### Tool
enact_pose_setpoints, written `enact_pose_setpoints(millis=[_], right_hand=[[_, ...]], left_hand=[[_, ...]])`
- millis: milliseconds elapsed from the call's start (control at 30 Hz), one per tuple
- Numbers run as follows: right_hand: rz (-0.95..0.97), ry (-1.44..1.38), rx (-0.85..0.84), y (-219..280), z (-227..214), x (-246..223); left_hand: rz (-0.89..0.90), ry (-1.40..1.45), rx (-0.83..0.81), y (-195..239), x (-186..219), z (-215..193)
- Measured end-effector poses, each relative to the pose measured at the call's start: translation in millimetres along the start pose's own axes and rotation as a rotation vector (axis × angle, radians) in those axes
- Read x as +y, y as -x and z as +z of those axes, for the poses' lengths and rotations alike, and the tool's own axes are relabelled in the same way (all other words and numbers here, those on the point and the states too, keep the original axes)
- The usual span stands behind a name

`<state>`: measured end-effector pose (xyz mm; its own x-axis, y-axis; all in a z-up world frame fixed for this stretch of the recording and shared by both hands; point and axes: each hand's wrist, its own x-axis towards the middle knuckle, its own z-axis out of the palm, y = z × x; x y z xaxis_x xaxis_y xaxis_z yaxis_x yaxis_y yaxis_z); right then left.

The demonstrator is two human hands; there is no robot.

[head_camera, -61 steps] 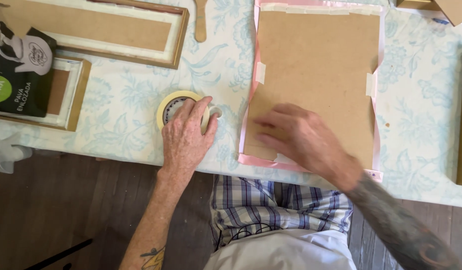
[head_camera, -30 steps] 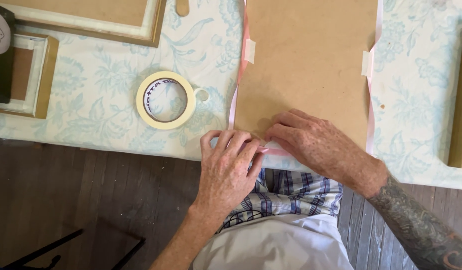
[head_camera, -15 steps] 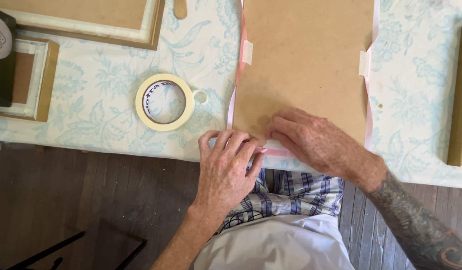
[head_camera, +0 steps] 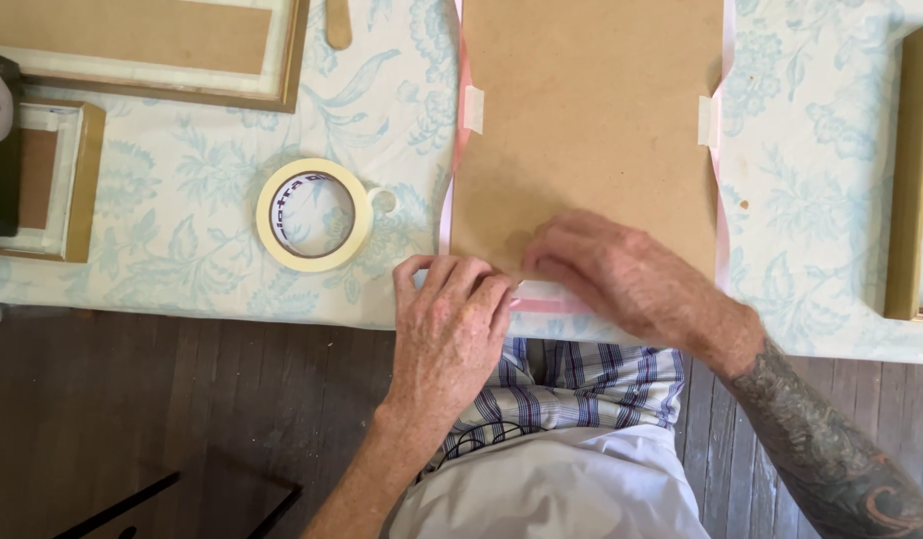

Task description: Taping pink fabric or paper onto a cardboard backing to prepare it for framing

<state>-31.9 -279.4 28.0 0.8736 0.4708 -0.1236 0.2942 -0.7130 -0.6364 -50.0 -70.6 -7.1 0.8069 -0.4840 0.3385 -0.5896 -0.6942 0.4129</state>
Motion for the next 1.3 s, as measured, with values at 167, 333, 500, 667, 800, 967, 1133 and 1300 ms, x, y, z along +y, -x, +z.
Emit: enact_pose_setpoints(millis=[167,333,500,667,800,967,1133,1300], right_hand=[[-0.029,0.023,0.093,7,-8,2],[-0.072,0.003,0.134,9,-8,2],[-0.072,-0.027,0.163,12,-7,5],[-0.083,0.004,0.125,10,0,7],[-0.062,0.047,0.138,7,11,12],[0.01,0.015,0.109,5,15,12],[-0.005,0.043,0.082,5,18,12],[-0.03,0.131,0.068,6,17,7]], left_hand=[[0.02,-0.04,-0.052,-9,8,6],[0.074,-0.159,-0.07,-12,11,17],[0.09,-0.175,-0.057,-17,6,23],[0.151,-0.15,-0.04,-15,-4,24],[0.175,-0.14,-0.107,-17,-6,17],[0.153,-0.109,-0.164,-12,-8,18],[0.029,0.065,-0.24,-10,-7,3],[-0.023,0.114,-0.348,-9,-8,-13]])
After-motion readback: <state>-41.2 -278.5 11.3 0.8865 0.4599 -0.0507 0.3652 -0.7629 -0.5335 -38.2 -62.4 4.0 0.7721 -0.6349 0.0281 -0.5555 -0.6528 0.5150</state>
